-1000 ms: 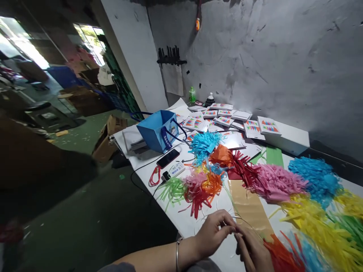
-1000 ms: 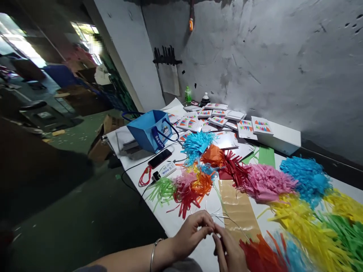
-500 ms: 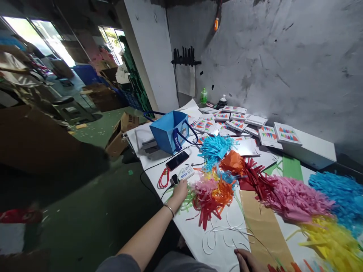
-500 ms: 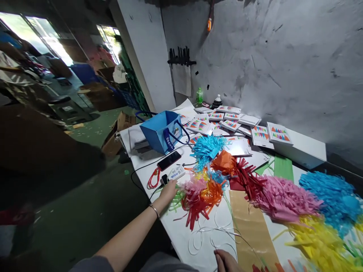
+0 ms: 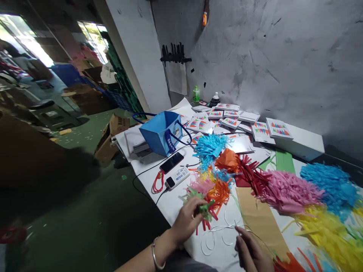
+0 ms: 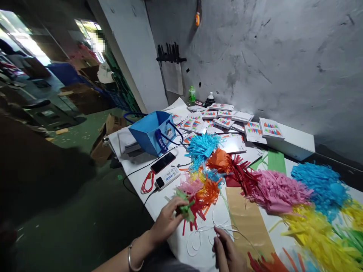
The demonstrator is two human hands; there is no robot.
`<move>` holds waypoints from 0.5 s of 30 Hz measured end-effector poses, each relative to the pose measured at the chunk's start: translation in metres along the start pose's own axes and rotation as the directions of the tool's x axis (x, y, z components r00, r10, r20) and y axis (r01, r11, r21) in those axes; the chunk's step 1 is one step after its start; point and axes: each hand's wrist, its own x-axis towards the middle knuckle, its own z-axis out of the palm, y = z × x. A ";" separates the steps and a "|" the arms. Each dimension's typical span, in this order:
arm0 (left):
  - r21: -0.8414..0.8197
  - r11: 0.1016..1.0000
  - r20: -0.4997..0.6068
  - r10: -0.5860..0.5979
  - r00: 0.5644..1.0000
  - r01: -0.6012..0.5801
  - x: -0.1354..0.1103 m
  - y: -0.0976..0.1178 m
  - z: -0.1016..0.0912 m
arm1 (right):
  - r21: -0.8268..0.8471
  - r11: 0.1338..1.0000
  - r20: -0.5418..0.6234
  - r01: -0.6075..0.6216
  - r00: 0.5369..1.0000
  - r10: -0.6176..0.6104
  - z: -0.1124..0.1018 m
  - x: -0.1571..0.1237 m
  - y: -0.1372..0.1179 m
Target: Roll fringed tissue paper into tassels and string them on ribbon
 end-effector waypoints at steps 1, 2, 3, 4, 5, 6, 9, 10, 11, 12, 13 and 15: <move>-0.062 0.996 0.030 0.070 0.997 -0.068 -0.004 0.012 0.009 | 0.093 0.996 0.034 -0.014 0.999 0.010 -0.001 0.003 -0.013; -0.115 0.986 0.053 0.131 0.990 -0.125 -0.008 0.022 0.018 | 0.175 0.984 0.079 -0.024 0.997 0.010 -0.001 0.005 -0.024; -0.150 0.975 0.072 0.176 0.982 -0.163 -0.010 0.031 0.026 | 0.231 0.973 0.131 -0.030 0.991 -0.001 -0.003 0.007 -0.034; -0.164 0.970 0.091 0.198 0.976 -0.181 -0.012 0.038 0.032 | 0.261 0.965 0.180 -0.030 0.984 -0.018 -0.004 0.009 -0.040; -0.168 0.968 0.113 0.205 0.972 -0.185 -0.013 0.044 0.035 | 0.266 0.964 0.217 -0.022 0.975 -0.038 -0.006 0.010 -0.044; -0.168 0.970 0.140 0.199 0.970 -0.175 -0.014 0.049 0.037 | 0.255 0.967 0.237 -0.011 0.970 -0.052 -0.009 0.010 -0.045; -0.175 0.982 0.239 0.118 0.964 -0.076 -0.012 0.058 0.032 | 0.209 0.978 0.178 0.012 0.983 -0.051 -0.016 0.004 -0.039; -0.174 0.984 0.255 0.076 0.964 -0.032 -0.012 0.060 0.029 | 0.189 0.982 0.145 0.016 0.989 -0.044 -0.019 0.001 -0.035; -0.168 0.986 0.256 0.033 0.966 0.011 -0.012 0.063 0.027 | 0.165 0.986 0.115 0.020 0.993 -0.040 -0.020 -0.002 -0.032; -0.160 0.986 0.248 0.000 0.969 0.041 -0.013 0.066 0.026 | 0.138 0.990 0.096 0.025 0.995 -0.039 -0.021 -0.005 -0.029; -0.153 0.987 0.247 -0.019 0.969 0.058 -0.014 0.070 0.027 | 0.114 0.993 0.089 0.031 0.995 -0.041 -0.021 -0.008 -0.028; -0.153 0.986 0.291 -0.015 0.957 0.063 -0.016 0.077 0.034 | 0.101 0.994 0.088 0.037 0.995 -0.046 -0.021 -0.013 -0.027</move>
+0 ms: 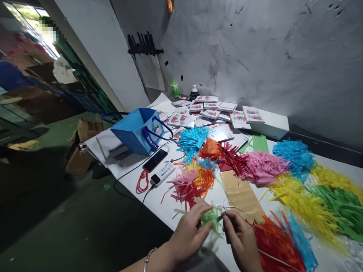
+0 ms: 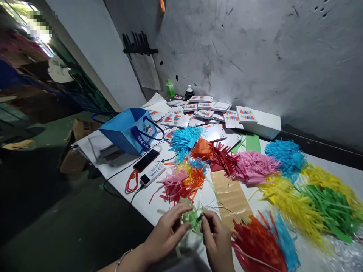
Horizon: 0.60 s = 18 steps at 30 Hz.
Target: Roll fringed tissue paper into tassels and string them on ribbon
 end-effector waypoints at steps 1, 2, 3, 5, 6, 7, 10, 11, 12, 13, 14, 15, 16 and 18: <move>-0.015 1.000 0.035 -0.002 0.999 0.003 0.001 0.002 0.006 | 0.007 1.000 -0.009 -0.002 1.000 0.002 0.001 -0.002 -0.001; -0.048 0.999 0.058 -0.017 0.998 0.020 0.002 0.003 0.013 | 0.016 1.000 -0.028 -0.005 1.000 0.006 0.001 -0.003 -0.002; -0.109 0.992 0.065 -0.053 0.997 0.059 0.004 0.003 0.019 | 0.020 1.000 -0.063 -0.014 0.998 0.015 0.001 -0.005 -0.003; -0.305 0.934 0.069 -0.174 0.982 0.187 0.009 0.003 0.027 | 0.011 0.999 -0.155 -0.033 0.987 0.035 0.000 -0.009 -0.006; -0.421 0.870 0.094 -0.242 0.966 0.258 0.011 0.002 0.029 | 0.000 0.999 -0.186 -0.034 0.982 0.033 -0.001 -0.012 -0.007; -0.525 0.787 0.136 -0.299 0.945 0.325 0.012 0.002 0.030 | -0.015 1.000 -0.201 -0.021 0.979 0.018 -0.002 -0.015 -0.009; -0.691 0.576 0.250 -0.376 0.892 0.436 0.013 0.002 0.030 | -0.081 0.995 -0.166 0.060 0.983 -0.072 -0.004 -0.023 -0.014; -0.712 0.543 0.260 -0.385 0.886 0.445 0.013 0.002 0.030 | -0.101 0.992 -0.149 0.077 0.985 -0.092 -0.004 -0.025 -0.015; -0.724 0.526 0.261 -0.390 0.883 0.446 0.012 0.002 0.031 | -0.115 0.990 -0.139 0.084 0.985 -0.100 -0.004 -0.026 -0.017; -0.732 0.517 0.257 -0.393 0.883 0.443 0.012 0.002 0.031 | -0.124 0.989 -0.135 0.084 0.986 -0.100 -0.004 -0.027 -0.018; -0.737 0.511 0.255 -0.396 0.882 0.443 0.011 0.002 0.032 | -0.125 0.989 -0.132 0.080 0.987 -0.096 -0.004 -0.027 -0.020; -0.738 0.509 0.254 -0.399 0.881 0.443 0.011 0.002 0.033 | -0.121 0.990 -0.130 0.078 0.987 -0.094 -0.005 -0.028 -0.021; -0.736 0.512 0.251 -0.400 0.881 0.442 0.011 0.001 0.034 | -0.114 0.990 -0.130 0.079 0.987 -0.093 -0.005 -0.028 -0.022; -0.723 0.532 0.244 -0.399 0.884 0.440 0.011 0.001 0.035 | -0.096 0.992 -0.126 0.084 0.987 -0.096 -0.006 -0.028 -0.024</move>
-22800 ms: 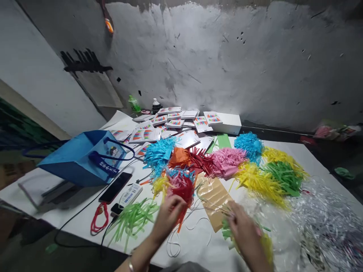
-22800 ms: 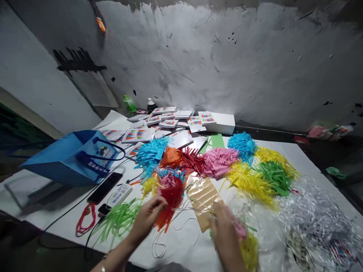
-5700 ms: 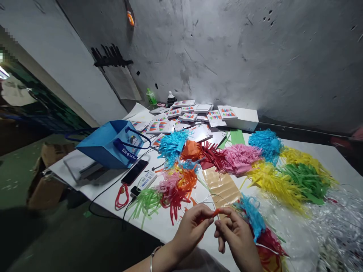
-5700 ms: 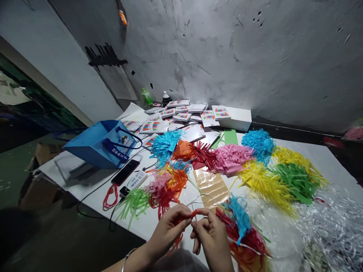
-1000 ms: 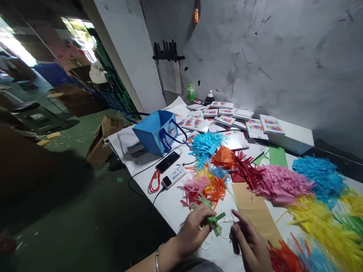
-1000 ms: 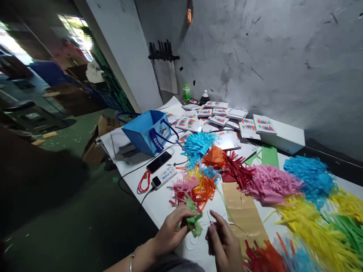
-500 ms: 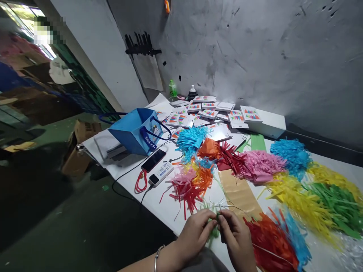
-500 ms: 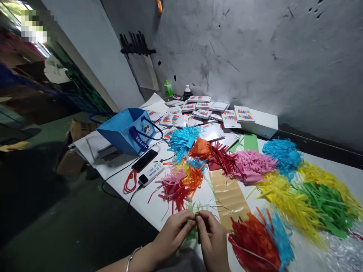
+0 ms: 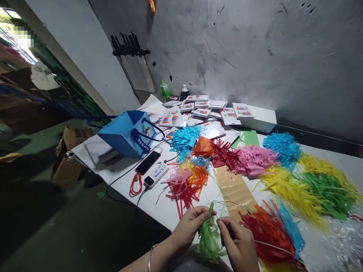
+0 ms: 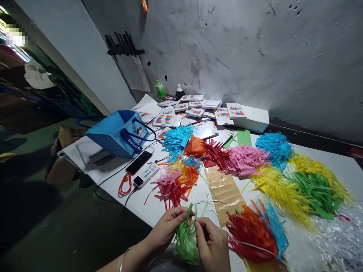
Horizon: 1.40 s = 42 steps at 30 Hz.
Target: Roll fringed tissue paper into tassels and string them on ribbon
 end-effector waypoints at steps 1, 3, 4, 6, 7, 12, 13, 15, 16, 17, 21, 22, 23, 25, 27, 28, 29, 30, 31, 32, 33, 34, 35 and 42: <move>0.014 1.000 -0.001 0.003 1.000 -0.003 0.000 0.000 0.000 | 0.006 1.000 0.003 0.001 1.000 -0.001 0.000 0.000 0.000; 0.036 0.999 -0.004 0.007 1.000 -0.007 0.000 0.000 -0.001 | 0.003 1.000 0.010 0.002 1.000 -0.002 -0.001 0.000 0.000; 0.045 0.999 -0.004 0.009 1.000 -0.009 0.000 -0.001 -0.001 | -0.005 1.000 0.013 0.005 1.000 -0.005 -0.001 -0.001 0.000; 0.072 0.997 0.005 0.013 1.000 -0.013 -0.001 0.000 -0.002 | -0.040 0.999 0.019 0.027 0.999 -0.026 -0.001 0.000 0.001; 0.093 0.996 0.012 0.019 1.000 -0.020 -0.001 0.000 -0.002 | -0.070 0.996 0.025 0.048 0.999 -0.046 -0.002 0.000 0.003; 0.327 0.933 0.054 0.139 0.989 -0.149 0.000 0.004 -0.005 | -0.305 0.896 0.104 0.322 0.947 -0.304 -0.009 0.002 0.013; 0.407 0.893 0.070 0.182 0.981 -0.195 0.000 0.005 -0.006 | -0.357 0.850 0.126 0.387 0.922 -0.366 -0.009 0.002 0.015; 0.548 0.789 0.117 0.256 0.960 -0.277 0.000 0.006 -0.008 | -0.442 0.765 0.159 0.468 0.880 -0.447 -0.009 0.001 0.018; 0.596 0.743 0.142 0.278 0.950 -0.306 0.000 0.007 -0.009 | -0.471 0.737 0.165 0.484 0.869 -0.466 -0.008 0.000 0.020; 0.629 0.705 0.162 0.293 0.942 -0.327 0.000 0.007 -0.009 | -0.487 0.722 0.169 0.491 0.864 -0.474 -0.008 -0.001 0.021; 0.667 0.626 0.264 0.309 0.914 -0.404 -0.002 0.007 -0.010 | -0.354 0.825 0.215 0.441 0.896 -0.387 -0.008 0.001 0.024; 0.660 0.620 0.295 0.305 0.906 -0.424 -0.002 0.007 -0.010 | -0.282 0.889 0.223 0.360 0.926 -0.305 -0.009 0.003 0.024; 0.654 0.615 0.323 0.301 0.897 -0.441 -0.002 0.007 -0.009 | -0.200 0.951 0.221 0.237 0.956 -0.192 -0.009 0.004 0.024; 0.653 0.594 0.363 0.299 0.883 -0.470 -0.003 0.007 -0.008 | -0.024 0.998 0.226 -0.063 0.972 0.067 -0.009 0.007 0.024; 0.663 0.564 0.385 0.308 0.870 -0.493 -0.003 0.007 -0.007 | 0.142 0.949 0.285 -0.281 0.930 0.232 -0.008 0.010 0.022; 0.666 0.551 0.394 0.312 0.865 -0.502 -0.004 0.006 -0.007 | 0.208 0.918 0.327 -0.339 0.908 0.261 -0.007 0.010 0.021; 0.669 0.545 0.399 0.312 0.862 -0.506 -0.004 0.006 -0.007 | 0.258 0.891 0.360 -0.374 0.893 0.271 -0.006 0.011 0.020; 0.670 0.547 0.395 0.309 0.865 -0.502 -0.005 0.006 -0.007 | 0.292 0.871 0.379 -0.395 0.884 0.274 -0.006 0.011 0.019; 0.669 0.561 0.379 0.307 0.873 -0.488 -0.005 0.007 -0.007 | 0.311 0.861 0.380 -0.403 0.883 0.276 -0.005 0.011 0.018; 0.661 0.589 0.351 0.306 0.885 -0.465 -0.005 0.007 -0.007 | 0.314 0.860 0.375 -0.403 0.885 0.277 -0.005 0.010 0.017; 0.641 0.630 0.316 0.305 0.898 -0.439 -0.005 0.007 -0.007 | 0.302 0.868 0.366 -0.394 0.889 0.276 -0.004 0.010 0.017; 0.609 0.676 0.278 0.308 0.910 -0.415 -0.005 0.007 -0.007 | 0.281 0.881 0.357 -0.380 0.894 0.272 -0.002 0.009 0.017; 0.570 0.719 0.244 0.315 0.917 -0.398 -0.005 0.007 -0.006 | 0.252 0.897 0.352 -0.364 0.898 0.265 0.000 0.009 0.017; 0.470 0.796 -0.028 0.445 0.895 -0.381 0.010 0.002 -0.014 | -0.258 0.961 0.275 0.095 0.961 -0.021 -0.026 0.010 0.063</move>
